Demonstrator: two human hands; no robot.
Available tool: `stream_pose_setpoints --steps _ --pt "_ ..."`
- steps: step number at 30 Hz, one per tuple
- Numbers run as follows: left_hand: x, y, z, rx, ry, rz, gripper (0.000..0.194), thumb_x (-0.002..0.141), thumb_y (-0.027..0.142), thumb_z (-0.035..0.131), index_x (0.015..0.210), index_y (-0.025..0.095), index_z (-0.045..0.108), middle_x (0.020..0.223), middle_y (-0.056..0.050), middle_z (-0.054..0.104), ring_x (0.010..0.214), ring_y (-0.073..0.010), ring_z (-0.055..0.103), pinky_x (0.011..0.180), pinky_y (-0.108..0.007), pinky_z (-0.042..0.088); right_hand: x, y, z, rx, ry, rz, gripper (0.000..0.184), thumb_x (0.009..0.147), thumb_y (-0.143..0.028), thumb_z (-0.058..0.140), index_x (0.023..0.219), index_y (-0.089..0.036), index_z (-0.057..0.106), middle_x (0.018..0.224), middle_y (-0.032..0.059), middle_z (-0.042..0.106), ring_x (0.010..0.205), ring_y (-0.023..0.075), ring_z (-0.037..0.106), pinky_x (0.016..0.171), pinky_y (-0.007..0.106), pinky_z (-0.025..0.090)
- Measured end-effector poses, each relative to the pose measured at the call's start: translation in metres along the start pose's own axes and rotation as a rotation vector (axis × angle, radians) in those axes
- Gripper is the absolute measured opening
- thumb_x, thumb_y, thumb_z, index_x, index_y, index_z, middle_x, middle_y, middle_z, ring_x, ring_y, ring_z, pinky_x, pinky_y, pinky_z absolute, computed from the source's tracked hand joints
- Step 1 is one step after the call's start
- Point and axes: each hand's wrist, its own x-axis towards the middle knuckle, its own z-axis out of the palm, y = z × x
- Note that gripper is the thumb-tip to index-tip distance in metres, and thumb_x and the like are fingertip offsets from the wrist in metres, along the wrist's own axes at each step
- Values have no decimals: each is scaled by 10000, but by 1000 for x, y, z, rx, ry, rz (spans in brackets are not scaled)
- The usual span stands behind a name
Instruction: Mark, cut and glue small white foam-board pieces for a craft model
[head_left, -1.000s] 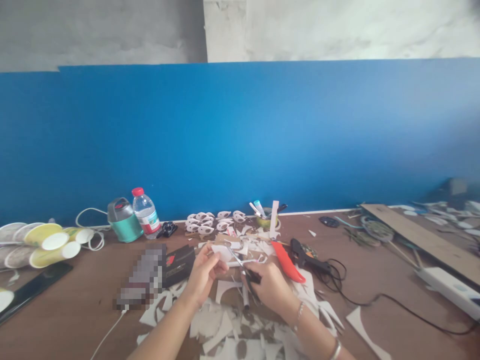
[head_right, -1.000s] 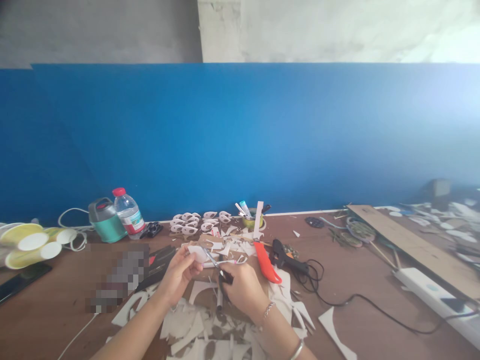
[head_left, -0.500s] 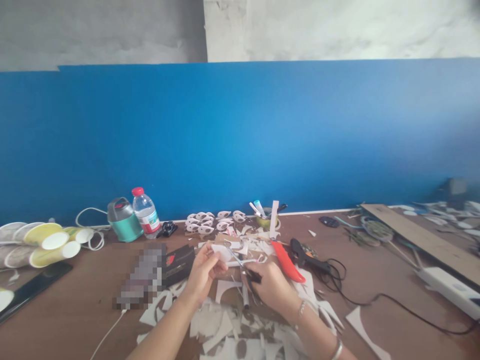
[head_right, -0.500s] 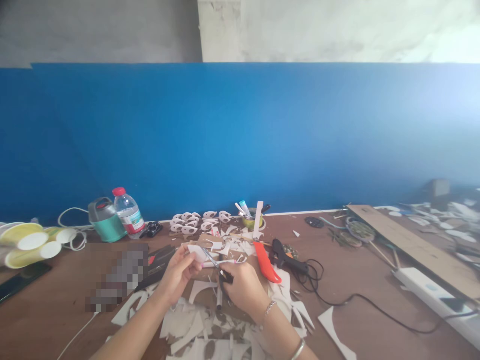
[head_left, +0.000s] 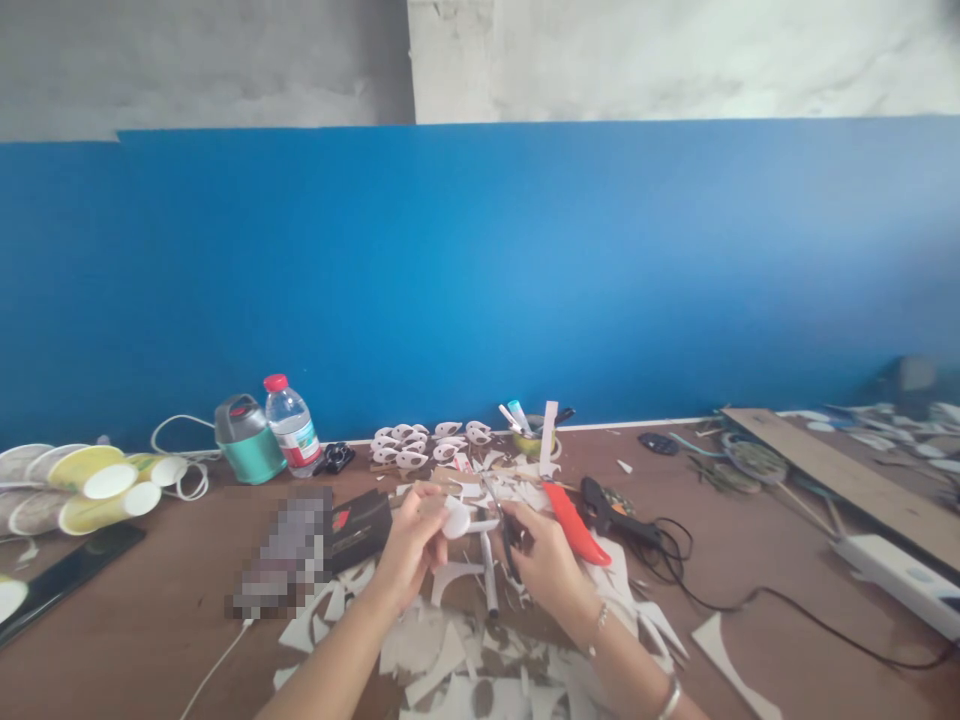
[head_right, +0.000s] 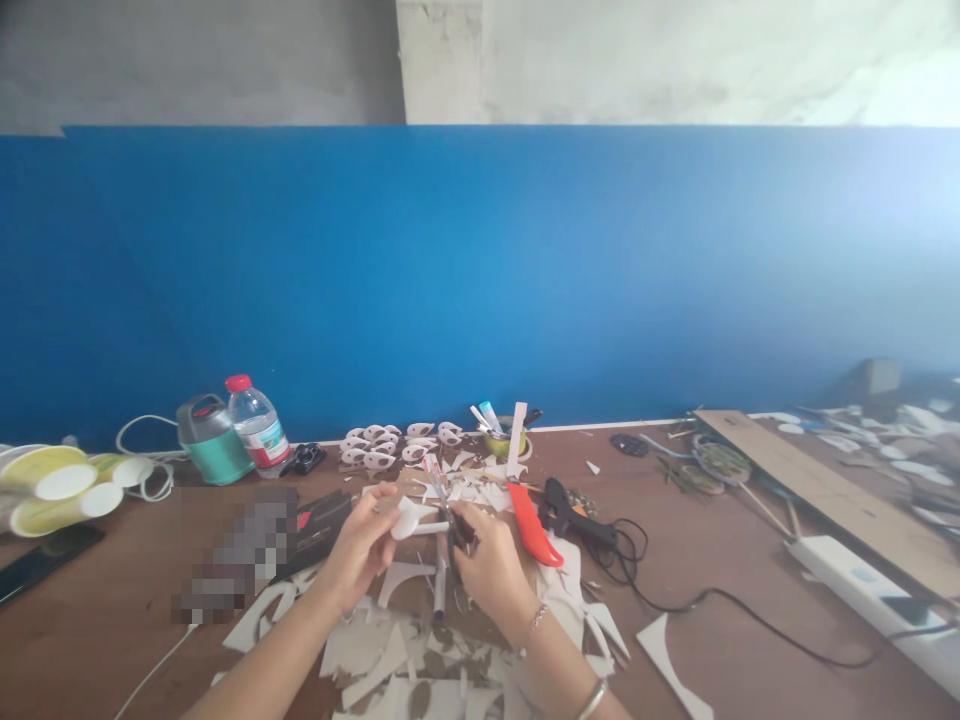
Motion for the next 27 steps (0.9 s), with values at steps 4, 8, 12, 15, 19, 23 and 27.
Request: stream_pose_setpoints --steps 4,8,12,15,19,23,27 --pt "-1 -7 6 115 -67 -106 410 636 445 752 824 202 480 485 44 617 269 -63 443 271 -132 187 -6 -3 4 79 -9 -143 329 753 -149 527 1072 -183 601 944 55 650 706 165 554 645 266 462" --pt "-2 -10 9 165 -113 -147 412 669 539 698 774 174 538 484 22 618 267 -69 456 261 -144 163 -7 -4 8 124 -11 -154 258 753 -155 553 1002 -188 611 855 39 628 707 166 535 647 265 441" --pt "-3 -8 7 189 -163 -111 469 749 618 587 780 150 585 455 18 595 238 -40 353 271 -160 129 -3 -1 14 404 119 19 165 797 -266 594 943 -189 589 810 23 605 700 156 542 643 264 447" --pt "-4 -7 8 176 -160 -62 414 639 513 751 767 149 603 480 52 566 303 -22 345 312 -153 182 0 0 16 619 152 140 268 751 -342 680 947 -195 571 764 -4 582 635 133 518 569 242 427" --pt "-5 -7 11 158 -115 -29 382 589 445 798 688 161 563 542 58 558 394 -33 414 376 -152 257 1 0 16 689 137 178 352 687 -344 760 956 -195 587 757 -9 596 646 129 527 572 232 428" --pt "-4 -8 10 208 -68 -3 328 678 437 710 696 177 512 450 102 465 291 -3 248 344 -165 115 1 -1 16 705 78 196 366 677 -353 771 951 -192 589 734 -10 613 657 141 556 606 248 447" --pt "-2 -7 6 202 -63 37 283 736 424 624 712 171 499 531 38 596 282 2 260 358 -173 71 2 0 15 659 38 210 345 716 -386 729 957 -177 597 780 23 659 643 147 569 591 255 445"
